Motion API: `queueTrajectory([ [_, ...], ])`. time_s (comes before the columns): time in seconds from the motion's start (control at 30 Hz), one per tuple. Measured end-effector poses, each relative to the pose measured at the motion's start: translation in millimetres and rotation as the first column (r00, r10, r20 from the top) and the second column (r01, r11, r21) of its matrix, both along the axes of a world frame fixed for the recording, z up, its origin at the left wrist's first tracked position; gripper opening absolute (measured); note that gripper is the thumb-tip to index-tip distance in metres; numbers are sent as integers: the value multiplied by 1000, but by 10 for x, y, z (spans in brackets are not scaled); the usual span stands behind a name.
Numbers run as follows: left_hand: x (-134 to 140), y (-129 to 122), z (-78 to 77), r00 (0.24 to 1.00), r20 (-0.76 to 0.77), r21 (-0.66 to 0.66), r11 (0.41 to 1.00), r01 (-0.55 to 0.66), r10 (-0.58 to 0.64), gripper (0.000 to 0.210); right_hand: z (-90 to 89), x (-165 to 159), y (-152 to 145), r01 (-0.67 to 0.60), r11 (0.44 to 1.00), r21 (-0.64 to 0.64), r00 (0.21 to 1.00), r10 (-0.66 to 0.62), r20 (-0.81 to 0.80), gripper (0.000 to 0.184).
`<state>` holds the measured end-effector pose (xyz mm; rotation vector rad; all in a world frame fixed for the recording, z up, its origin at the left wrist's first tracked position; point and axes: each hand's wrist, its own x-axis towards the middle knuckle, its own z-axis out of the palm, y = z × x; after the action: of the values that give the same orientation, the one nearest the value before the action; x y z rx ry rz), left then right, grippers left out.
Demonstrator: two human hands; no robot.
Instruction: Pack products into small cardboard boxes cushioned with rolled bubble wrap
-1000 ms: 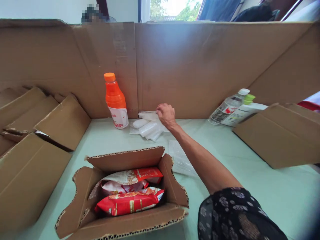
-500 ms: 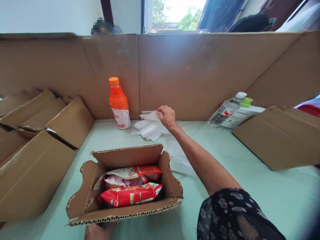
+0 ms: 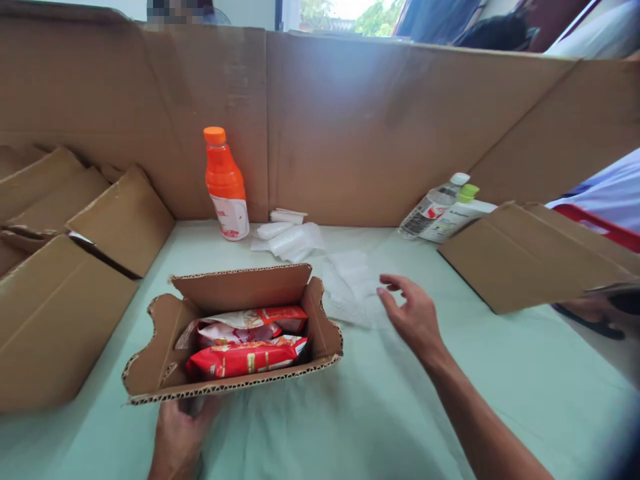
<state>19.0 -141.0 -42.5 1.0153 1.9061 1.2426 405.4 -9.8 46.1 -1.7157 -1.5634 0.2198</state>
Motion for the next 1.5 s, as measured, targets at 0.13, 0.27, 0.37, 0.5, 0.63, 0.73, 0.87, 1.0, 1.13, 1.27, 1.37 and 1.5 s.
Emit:
queueTrajectory([
  [0.13,-120,28,-7,1000,-18,-107,994,21,-23,72,-44,-653,-568,-446,893,-58,890,436,-132,41],
  [0.27,-161,318,-12,1000,-17,-64,998,3,-4,87,-108,-1042,-513,-543,840,-3,818,528,-230,49],
  [0.37,-32,719,61,997,52,49,998,49,-51,84,-135,-1046,-210,-495,869,19,838,483,-253,49],
  [0.5,163,1104,186,979,60,186,966,179,-193,68,-114,-789,78,-426,904,32,899,427,-93,44],
  [0.63,190,936,229,983,26,199,965,174,-182,69,-154,-410,83,-367,926,-85,904,377,203,50],
  [0.73,197,526,235,996,44,165,984,71,-79,75,-215,-221,-78,-322,927,-191,889,366,275,23],
  [0.87,378,17,252,958,82,44,961,272,-275,58,-181,-295,-571,-350,933,-87,922,359,148,16],
  [1.0,675,-178,310,769,380,15,835,550,-514,76,-114,-695,-1192,-533,841,-93,843,537,24,16],
  [1.13,798,-217,324,684,573,-54,812,581,-451,101,-184,-897,-1452,-694,699,-170,717,691,-89,31],
  [1.27,782,-291,251,773,455,-109,834,541,-442,88,-411,-762,-1202,-386,896,-221,910,409,67,35],
  [1.37,792,-331,225,800,382,-93,842,531,-463,82,-565,-773,-986,-208,948,-240,930,268,251,37],
  [1.5,810,-358,308,753,457,-49,832,552,-473,82,-558,-980,-1022,-336,926,-170,917,363,163,11],
])
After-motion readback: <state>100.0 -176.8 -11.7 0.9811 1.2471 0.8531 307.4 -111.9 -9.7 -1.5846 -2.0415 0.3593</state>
